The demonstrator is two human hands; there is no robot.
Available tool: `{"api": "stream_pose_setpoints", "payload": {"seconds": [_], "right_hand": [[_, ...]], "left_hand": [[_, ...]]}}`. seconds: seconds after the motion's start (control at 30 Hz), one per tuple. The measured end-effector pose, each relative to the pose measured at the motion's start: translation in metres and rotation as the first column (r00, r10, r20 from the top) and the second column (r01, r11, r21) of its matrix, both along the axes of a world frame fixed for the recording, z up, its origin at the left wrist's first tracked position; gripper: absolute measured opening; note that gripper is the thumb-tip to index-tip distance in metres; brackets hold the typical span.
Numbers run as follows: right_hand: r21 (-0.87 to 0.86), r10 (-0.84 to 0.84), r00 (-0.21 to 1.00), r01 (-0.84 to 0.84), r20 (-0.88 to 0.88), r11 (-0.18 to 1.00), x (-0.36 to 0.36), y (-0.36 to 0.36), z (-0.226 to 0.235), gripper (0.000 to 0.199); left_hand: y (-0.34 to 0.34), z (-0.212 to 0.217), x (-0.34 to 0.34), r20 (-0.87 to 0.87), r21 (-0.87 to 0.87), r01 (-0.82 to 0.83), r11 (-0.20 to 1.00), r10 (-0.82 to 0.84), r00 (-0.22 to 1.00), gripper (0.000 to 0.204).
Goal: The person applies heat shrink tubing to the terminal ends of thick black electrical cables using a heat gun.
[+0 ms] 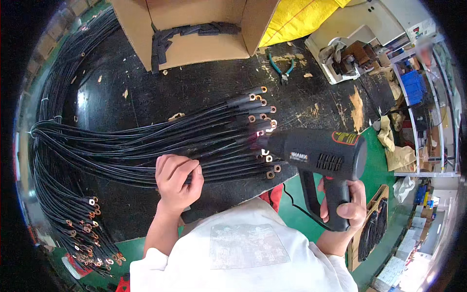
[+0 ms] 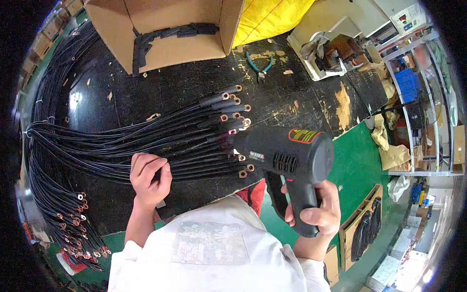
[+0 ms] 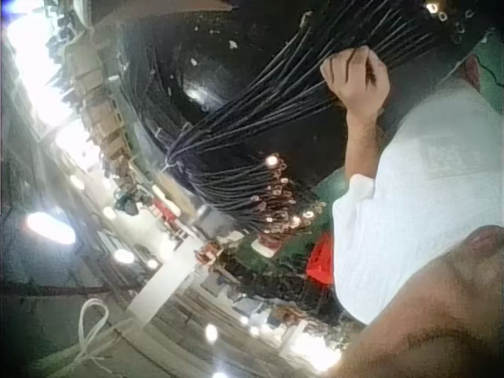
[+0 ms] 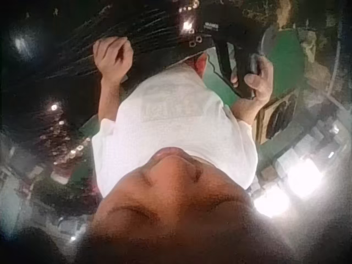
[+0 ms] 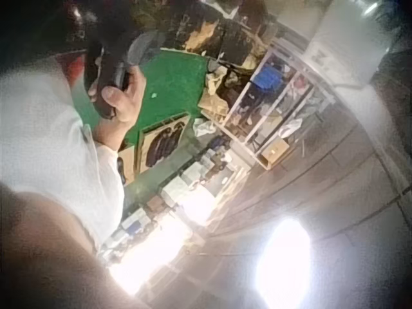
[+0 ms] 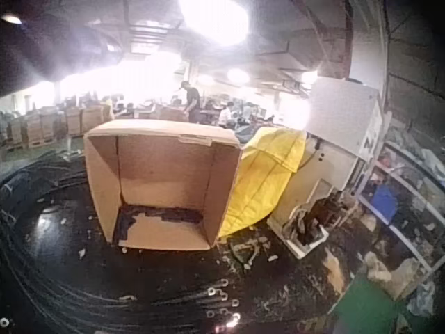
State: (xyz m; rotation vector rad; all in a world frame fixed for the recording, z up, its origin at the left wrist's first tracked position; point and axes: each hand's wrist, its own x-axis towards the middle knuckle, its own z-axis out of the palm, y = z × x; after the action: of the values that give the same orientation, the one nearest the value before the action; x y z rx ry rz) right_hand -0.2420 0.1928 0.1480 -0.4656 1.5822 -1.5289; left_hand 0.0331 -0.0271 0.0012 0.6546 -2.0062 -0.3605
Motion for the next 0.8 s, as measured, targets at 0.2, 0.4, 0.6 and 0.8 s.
{"api": "stream_pose_setpoints", "payload": {"seconds": [0.2, 0.4, 0.6, 0.8], "right_hand": [[-0.013, 0.043, 0.997, -0.042, 0.068, 0.999, 0.008, 0.001, 0.001, 0.075], [-0.05, -0.047, 0.999, 0.046, -0.017, 0.998, -0.004, 0.002, -0.005, 0.079], [-0.088, -0.089, 0.996, 0.088, -0.009, 0.992, -0.008, 0.012, -0.006, 0.078], [-0.095, -0.106, 0.994, 0.103, -0.018, 0.99, -0.013, 0.018, -0.007, 0.079]], "left_hand": [[0.003, -0.001, -0.003, 0.041, 0.006, 0.015, 1.0, -0.015, 0.999, 0.024], [0.007, -0.003, -0.01, 0.206, -0.024, 0.06, 0.998, -0.054, 0.977, 0.026], [0.019, -0.006, -0.02, 0.481, 0.034, 0.067, 0.997, -0.076, 0.873, 0.031], [0.023, -0.009, -0.02, 0.539, 0.084, 0.097, 0.992, -0.127, 0.833, 0.034]]}}
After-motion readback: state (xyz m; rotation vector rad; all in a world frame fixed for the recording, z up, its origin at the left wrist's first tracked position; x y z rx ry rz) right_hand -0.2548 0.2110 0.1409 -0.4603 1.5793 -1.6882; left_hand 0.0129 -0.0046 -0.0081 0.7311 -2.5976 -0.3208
